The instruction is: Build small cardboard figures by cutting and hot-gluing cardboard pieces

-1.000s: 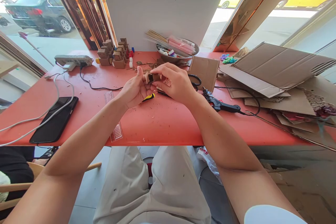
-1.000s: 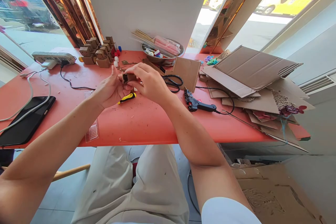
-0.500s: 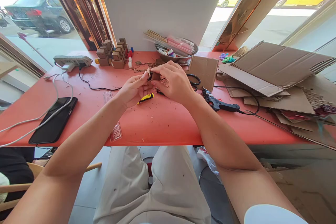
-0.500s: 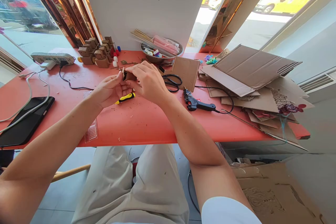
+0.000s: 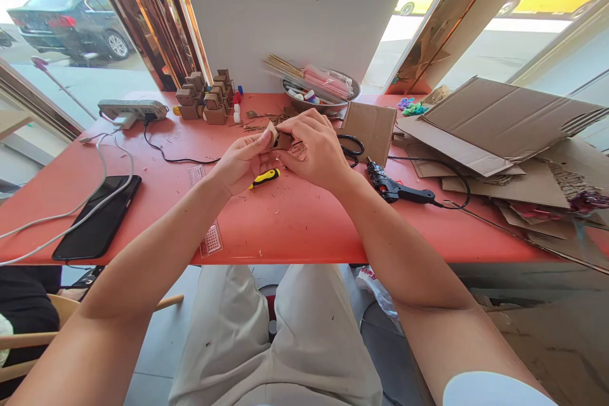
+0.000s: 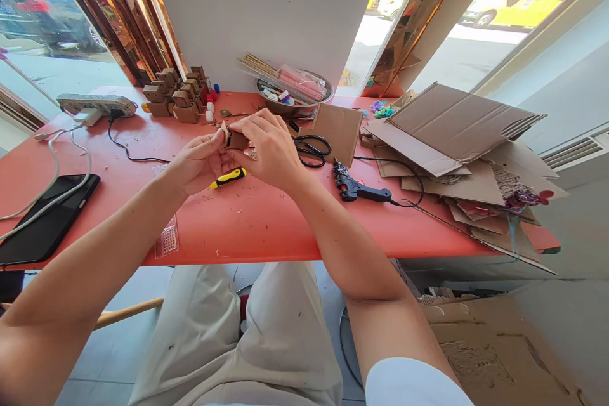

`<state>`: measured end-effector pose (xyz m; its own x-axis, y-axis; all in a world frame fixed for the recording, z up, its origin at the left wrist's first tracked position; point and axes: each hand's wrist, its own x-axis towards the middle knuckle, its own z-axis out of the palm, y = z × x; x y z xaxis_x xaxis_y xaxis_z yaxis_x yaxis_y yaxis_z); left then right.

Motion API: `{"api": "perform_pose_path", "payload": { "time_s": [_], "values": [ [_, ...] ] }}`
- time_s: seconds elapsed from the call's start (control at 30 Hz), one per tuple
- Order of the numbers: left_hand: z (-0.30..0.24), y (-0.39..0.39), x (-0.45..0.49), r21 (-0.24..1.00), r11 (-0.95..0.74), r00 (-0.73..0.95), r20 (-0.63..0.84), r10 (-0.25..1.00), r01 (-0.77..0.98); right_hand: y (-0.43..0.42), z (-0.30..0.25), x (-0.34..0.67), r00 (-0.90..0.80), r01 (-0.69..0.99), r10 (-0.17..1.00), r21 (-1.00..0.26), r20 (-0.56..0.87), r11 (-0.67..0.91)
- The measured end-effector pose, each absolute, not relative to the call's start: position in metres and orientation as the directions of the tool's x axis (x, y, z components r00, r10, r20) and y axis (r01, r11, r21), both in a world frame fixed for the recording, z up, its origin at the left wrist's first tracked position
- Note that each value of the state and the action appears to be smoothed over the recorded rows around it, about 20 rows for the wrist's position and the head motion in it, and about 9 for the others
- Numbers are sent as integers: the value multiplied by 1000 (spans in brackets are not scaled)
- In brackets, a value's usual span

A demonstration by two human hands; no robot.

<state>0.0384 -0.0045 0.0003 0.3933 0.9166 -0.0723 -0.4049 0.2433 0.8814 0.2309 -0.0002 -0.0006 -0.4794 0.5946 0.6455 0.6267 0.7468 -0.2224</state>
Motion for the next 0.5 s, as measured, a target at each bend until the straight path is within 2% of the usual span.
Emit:
{"api": "perform_pose_path", "payload": {
  "time_s": [0.3, 0.5],
  "values": [
    [-1, -8, 43, 877, 185, 366, -11, 931, -443, -4, -2, 226, -492, 605, 565, -206, 662, 769],
    [5, -4, 42, 851, 232, 305, -89, 948, -472, -2, 9, 237, -440, 535, 597, -338, 671, 775]
  ]
}}
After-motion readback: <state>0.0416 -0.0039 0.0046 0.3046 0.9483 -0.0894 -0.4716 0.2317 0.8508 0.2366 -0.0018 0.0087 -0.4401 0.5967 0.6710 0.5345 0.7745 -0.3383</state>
